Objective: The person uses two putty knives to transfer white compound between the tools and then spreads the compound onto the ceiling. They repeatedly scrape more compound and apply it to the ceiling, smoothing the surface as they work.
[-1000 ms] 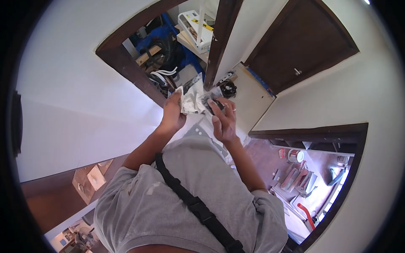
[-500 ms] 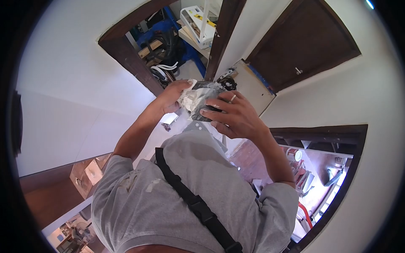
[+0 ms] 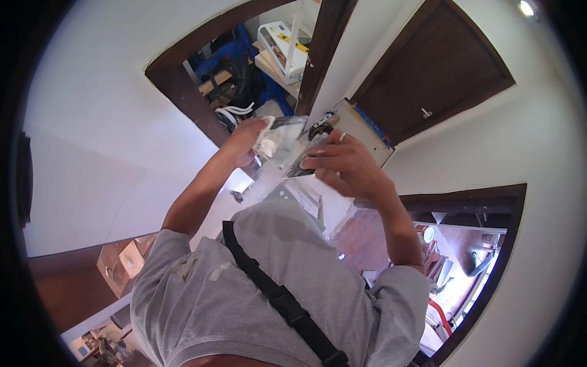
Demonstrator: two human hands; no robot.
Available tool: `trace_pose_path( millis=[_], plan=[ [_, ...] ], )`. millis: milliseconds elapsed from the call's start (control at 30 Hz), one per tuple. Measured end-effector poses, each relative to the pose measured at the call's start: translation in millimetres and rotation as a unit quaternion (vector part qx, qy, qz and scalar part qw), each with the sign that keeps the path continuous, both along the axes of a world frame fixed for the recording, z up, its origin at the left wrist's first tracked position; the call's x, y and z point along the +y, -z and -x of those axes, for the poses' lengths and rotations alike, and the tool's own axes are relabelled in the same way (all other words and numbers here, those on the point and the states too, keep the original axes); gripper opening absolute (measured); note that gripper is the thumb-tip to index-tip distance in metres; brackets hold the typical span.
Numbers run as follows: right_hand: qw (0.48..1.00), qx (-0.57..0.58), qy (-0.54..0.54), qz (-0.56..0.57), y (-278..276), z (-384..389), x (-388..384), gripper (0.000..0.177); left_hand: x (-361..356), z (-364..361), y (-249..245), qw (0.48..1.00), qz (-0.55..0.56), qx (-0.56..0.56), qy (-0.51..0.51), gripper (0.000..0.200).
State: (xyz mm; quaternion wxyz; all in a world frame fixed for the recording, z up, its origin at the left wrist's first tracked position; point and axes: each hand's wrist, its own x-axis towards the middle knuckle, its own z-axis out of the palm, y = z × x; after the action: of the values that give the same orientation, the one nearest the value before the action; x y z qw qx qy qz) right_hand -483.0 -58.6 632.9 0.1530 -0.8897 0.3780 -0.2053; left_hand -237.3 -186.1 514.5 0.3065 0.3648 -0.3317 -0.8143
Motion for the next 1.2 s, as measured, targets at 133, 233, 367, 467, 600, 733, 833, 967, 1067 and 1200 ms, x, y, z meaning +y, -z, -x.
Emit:
trace_pose_path(
  millis=[133, 233, 367, 467, 600, 733, 833, 967, 1067, 1200],
  plan=[
    [0.715, -0.657, 0.031, -0.238, 100, 25, -8, 0.043, -23, -15, -11, 0.998, 0.029, 0.024, -0.041, 0.025],
    [0.499, -0.824, -0.022, -0.269, 107, 1, -13, 0.058, -39, -31, -40, 0.996, 0.064, 0.058, -0.03, 0.027],
    [0.46, -0.855, 0.065, -0.229, 61, -5, -15, 0.059, -80, -61, -72, 0.991, 0.13, 0.007, -0.037, 0.03],
    [0.525, -0.828, 0.172, -0.092, -2, 4, -6, 0.055, -118, -88, -77, 0.986, 0.169, -0.006, -0.003, 0.026],
    [0.641, -0.653, 0.325, 0.239, -90, 47, 33, 0.041, -147, -100, -105, 0.981, 0.192, -0.011, 0.001, 0.022],
    [0.516, -0.247, 0.477, 0.666, -193, 66, 80, 0.033, -154, -102, -115, 0.98, 0.197, 0.031, 0.021, 0.023],
    [0.401, -0.034, 0.374, 0.835, -272, 55, 104, 0.032, -182, -110, -90, 0.971, 0.235, -0.035, 0.02, 0.023],
    [0.19, 0.251, 0.387, 0.867, -340, -18, 138, 0.031, -191, -124, -78, 0.966, 0.247, -0.034, 0.075, 0.029],
    [0.076, 0.299, 0.326, 0.894, -363, -57, 142, 0.025, -176, -132, -106, 0.94, 0.287, -0.165, 0.079, 0.041],
    [-0.023, 0.33, 0.27, 0.904, -379, -98, 153, 0.028, -142, -130, -134, 0.936, 0.293, -0.182, 0.066, 0.047]
  ],
)
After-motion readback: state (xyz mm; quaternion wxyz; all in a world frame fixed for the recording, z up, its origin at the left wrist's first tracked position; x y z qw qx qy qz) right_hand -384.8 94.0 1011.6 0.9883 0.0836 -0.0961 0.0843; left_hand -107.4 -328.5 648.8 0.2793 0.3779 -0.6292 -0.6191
